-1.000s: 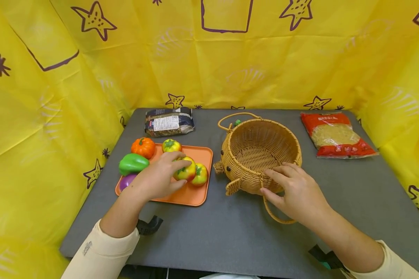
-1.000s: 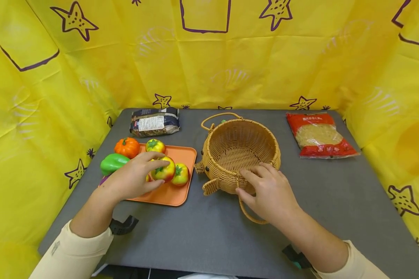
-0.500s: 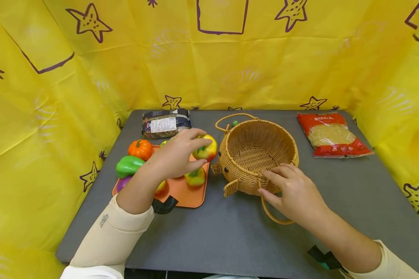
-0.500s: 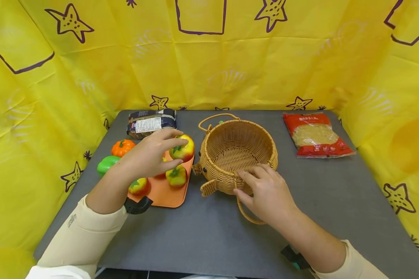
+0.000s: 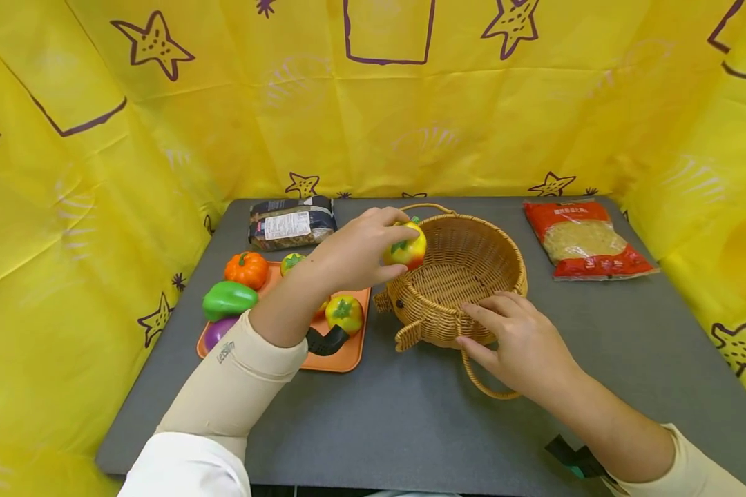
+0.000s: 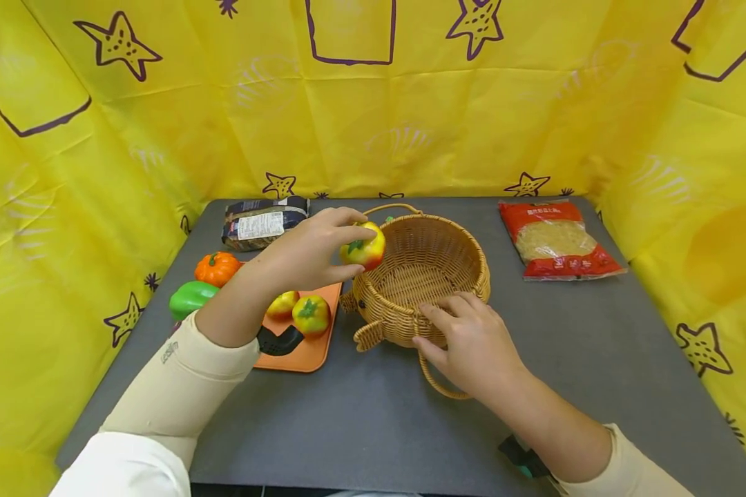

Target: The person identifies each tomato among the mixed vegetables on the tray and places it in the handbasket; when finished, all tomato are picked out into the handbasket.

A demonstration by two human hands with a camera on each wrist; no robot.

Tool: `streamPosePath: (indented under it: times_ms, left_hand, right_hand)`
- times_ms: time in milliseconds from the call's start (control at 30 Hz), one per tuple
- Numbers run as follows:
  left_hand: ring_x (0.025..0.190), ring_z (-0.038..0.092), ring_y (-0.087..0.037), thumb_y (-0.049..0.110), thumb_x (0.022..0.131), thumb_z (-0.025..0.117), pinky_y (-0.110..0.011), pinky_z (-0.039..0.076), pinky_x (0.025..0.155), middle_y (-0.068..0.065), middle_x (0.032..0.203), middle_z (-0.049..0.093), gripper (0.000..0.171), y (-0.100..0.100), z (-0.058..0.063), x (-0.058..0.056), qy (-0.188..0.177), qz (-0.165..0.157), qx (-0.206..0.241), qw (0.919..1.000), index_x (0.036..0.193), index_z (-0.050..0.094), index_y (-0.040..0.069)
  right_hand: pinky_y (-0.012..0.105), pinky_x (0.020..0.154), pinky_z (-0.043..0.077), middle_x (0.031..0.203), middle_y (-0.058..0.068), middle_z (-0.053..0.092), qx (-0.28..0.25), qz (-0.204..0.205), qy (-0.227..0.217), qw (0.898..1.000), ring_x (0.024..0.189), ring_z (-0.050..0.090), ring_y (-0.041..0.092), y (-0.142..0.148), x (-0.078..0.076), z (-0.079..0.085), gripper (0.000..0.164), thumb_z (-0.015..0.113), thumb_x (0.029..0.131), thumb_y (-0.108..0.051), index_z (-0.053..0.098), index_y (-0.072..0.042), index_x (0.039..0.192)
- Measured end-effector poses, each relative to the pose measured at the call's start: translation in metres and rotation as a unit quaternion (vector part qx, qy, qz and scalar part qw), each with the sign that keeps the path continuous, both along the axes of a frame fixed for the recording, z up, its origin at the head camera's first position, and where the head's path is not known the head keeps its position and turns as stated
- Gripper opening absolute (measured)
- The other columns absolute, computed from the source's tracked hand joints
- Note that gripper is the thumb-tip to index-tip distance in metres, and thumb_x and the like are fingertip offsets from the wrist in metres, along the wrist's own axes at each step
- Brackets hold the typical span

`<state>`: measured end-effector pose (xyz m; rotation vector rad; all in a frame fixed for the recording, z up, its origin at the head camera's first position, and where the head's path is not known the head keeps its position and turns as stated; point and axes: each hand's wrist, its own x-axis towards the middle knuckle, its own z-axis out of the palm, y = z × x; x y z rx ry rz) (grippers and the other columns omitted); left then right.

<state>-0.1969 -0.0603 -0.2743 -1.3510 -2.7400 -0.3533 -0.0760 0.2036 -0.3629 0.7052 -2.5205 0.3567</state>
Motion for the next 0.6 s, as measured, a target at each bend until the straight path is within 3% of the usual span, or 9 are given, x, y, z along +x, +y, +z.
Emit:
streamPosePath:
  times_ms: [233,400,600]
  left_hand:
    - [0.131,0.049,-0.03,0.032,0.096,0.071,-0.04,0.046,0.106,-0.01,0.146,0.05,0.051,0.029,-0.002,-0.009,-0.021,-0.013,-0.045,0.9987,0.144,0.06,0.016]
    - [0.132,0.05,-0.026,0.036,0.096,0.071,-0.041,0.041,0.113,-0.007,0.143,0.052,0.049,0.043,-0.012,-0.012,-0.031,-0.029,-0.076,0.9962,0.142,0.06,0.019]
    - [0.126,0.052,-0.023,0.035,0.096,0.071,-0.035,0.047,0.105,-0.007,0.139,0.054,0.047,0.053,-0.026,-0.014,-0.045,-0.046,-0.103,0.9926,0.139,0.062,0.018]
  right_hand:
    - [0.05,0.078,0.058,0.1,0.009,0.07,0.0,-0.004,-0.006,1.0,0.096,0.065,0.03,0.0,-0.001,-0.001,0.049,0.09,0.073,-0.035,0.079,-0.009,0.113]
    - [0.05,0.079,0.058,0.101,0.008,0.07,0.0,-0.003,-0.007,1.0,0.098,0.064,0.03,0.0,-0.001,-0.001,0.05,0.089,0.074,-0.036,0.078,-0.009,0.115]
    - [0.05,0.081,0.058,0.101,0.01,0.071,0.002,0.0,-0.004,1.0,0.099,0.064,0.032,0.001,0.0,-0.002,0.05,0.088,0.074,-0.035,0.078,-0.009,0.116]
